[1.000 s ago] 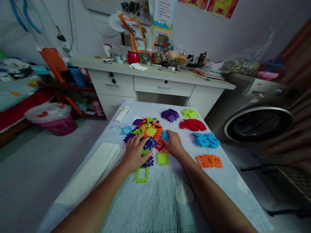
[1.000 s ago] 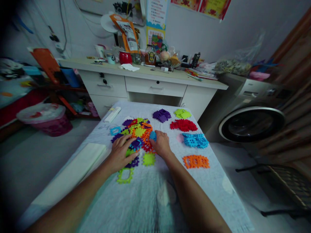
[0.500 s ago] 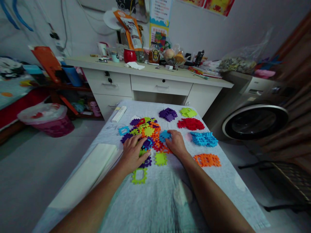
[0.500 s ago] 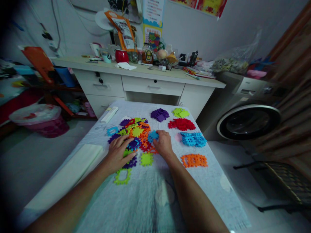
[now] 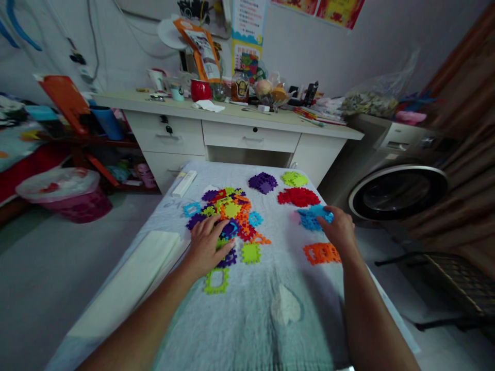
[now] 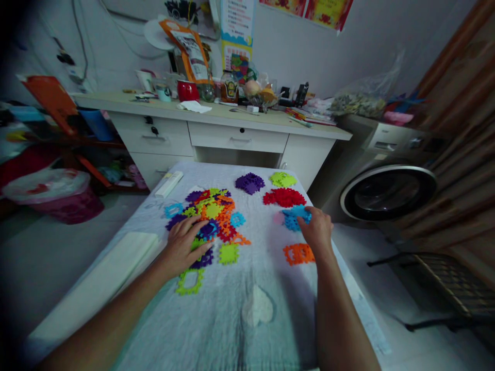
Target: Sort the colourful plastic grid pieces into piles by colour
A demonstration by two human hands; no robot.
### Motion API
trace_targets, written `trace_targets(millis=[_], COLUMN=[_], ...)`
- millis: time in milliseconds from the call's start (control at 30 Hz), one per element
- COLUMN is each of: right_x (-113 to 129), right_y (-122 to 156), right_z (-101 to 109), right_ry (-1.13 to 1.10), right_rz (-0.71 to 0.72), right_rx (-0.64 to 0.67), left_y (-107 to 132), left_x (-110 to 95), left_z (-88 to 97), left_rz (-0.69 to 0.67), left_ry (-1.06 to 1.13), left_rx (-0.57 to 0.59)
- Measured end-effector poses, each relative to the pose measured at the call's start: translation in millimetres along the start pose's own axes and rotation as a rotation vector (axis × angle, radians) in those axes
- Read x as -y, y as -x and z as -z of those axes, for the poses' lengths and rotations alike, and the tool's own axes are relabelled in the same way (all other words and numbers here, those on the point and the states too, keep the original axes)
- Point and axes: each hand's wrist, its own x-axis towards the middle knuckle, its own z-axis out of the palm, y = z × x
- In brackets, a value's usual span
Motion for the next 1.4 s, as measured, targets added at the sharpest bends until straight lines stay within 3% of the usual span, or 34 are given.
trace_targets(millis=[167, 500, 667, 767, 900, 1067, 1200, 1400], right_x=[-10.3, -1.2, 12.0, 35.0, 74.7, 102.6, 105.0, 107.8], right_y=[3.9, 15.0, 18.9, 26.7, 47.1, 68.4, 71.5, 70.8], right_z=[-3.4, -12.3, -17.2, -23.0, -33.1, -48.7, -55.3, -47.5], right_ry=[0.017, 0.091, 0.022, -0.114, -0.328, -0.406, -0.41, -0.422], right_rz=[-0.112, -0.071, 0.014, 0.176, 0.45, 0.647, 0.692, 0.692], right_rx=[-0.026, -0.008, -0.172, -0.22, -0.015, 0.292, 0.403, 0.469], left_y=[-0.9, -0.6, -0.3, -0.5, -0.2, 0.0, -0.3, -0.5], left_x=[0.3, 0.1, 1.1, 0.7, 0.6, 1.6, 1.1, 0.8], left_z=[-0.5, -0.1, -0.6, -0.4, -0.9, -1.4, -0.5, -0.6], left_rz=[0.001, 0.005, 0.005, 0.006, 0.008, 0.021, 0.031, 0.03], left_ry=[0.009, -0.016, -0.017, -0.008, 0.002, 0.002, 0.011, 0.008], left_rx=[0.004, 0.021, 0.013, 0.006, 0.005, 0.011, 0.014, 0.02])
